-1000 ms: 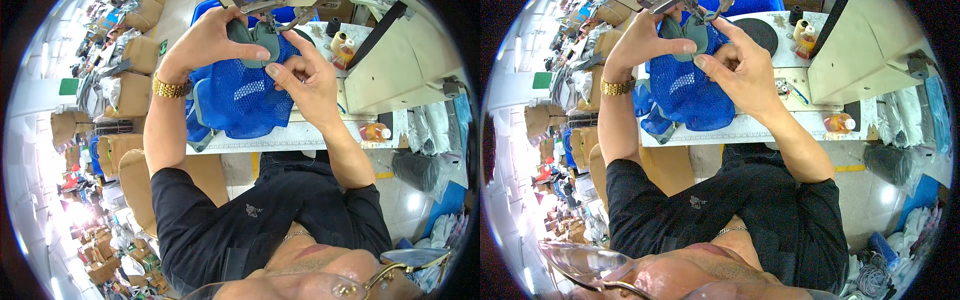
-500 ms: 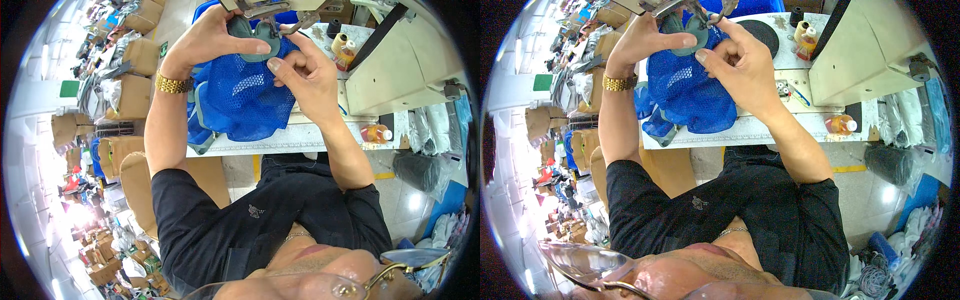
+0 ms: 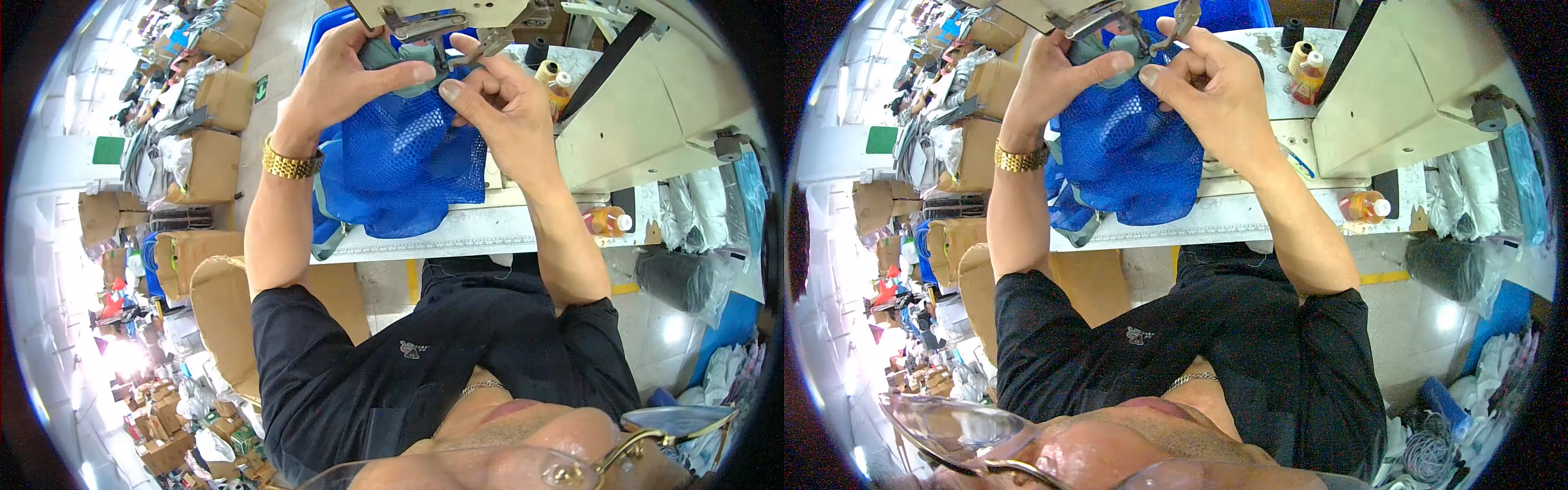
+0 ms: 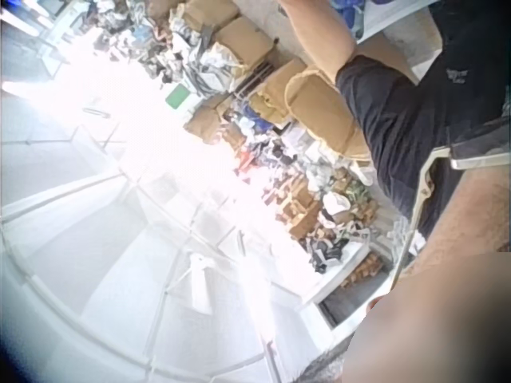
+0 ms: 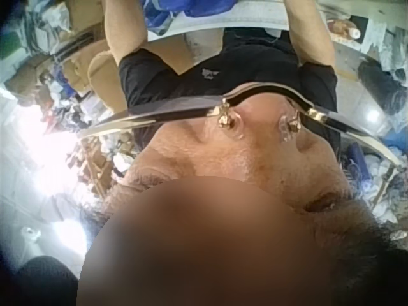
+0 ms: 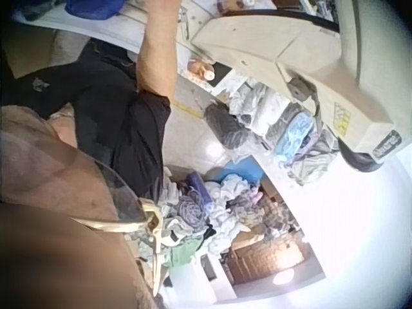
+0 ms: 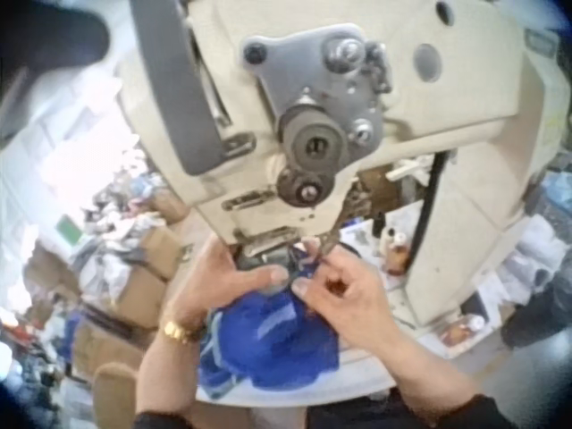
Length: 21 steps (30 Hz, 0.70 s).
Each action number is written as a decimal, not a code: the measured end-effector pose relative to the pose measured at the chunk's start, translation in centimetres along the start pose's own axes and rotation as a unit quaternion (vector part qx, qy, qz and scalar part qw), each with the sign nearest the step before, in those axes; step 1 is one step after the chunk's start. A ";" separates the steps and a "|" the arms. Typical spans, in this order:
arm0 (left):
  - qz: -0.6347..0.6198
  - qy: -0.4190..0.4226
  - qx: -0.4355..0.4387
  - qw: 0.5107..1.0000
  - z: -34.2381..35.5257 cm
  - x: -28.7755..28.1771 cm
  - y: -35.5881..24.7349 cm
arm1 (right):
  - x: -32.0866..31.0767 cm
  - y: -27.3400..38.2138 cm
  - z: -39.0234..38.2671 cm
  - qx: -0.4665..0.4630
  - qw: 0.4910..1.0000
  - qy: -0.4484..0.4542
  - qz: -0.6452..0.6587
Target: Sewing together mesh and synthetic leather components to assemble a shoe upper using an industrial sewing machine.
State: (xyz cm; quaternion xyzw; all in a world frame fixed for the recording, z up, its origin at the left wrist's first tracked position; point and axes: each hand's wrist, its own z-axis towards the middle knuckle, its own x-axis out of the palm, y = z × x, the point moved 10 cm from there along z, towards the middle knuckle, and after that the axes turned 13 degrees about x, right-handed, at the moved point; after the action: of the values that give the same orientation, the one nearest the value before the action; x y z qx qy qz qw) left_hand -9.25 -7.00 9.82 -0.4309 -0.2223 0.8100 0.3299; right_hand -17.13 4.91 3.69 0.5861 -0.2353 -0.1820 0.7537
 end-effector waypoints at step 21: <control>-0.055 -0.016 -0.028 0.998 -1.4 1.2 0.8 | -1.4 0.9 0.5 0.000 0.995 0.081 -0.053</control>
State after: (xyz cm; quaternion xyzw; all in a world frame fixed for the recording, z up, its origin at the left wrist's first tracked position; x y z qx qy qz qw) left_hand -8.81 -6.53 7.90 -0.4142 -0.2730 0.7911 0.3580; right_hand -18.57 5.50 4.50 0.6110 -0.1420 -0.1737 0.7592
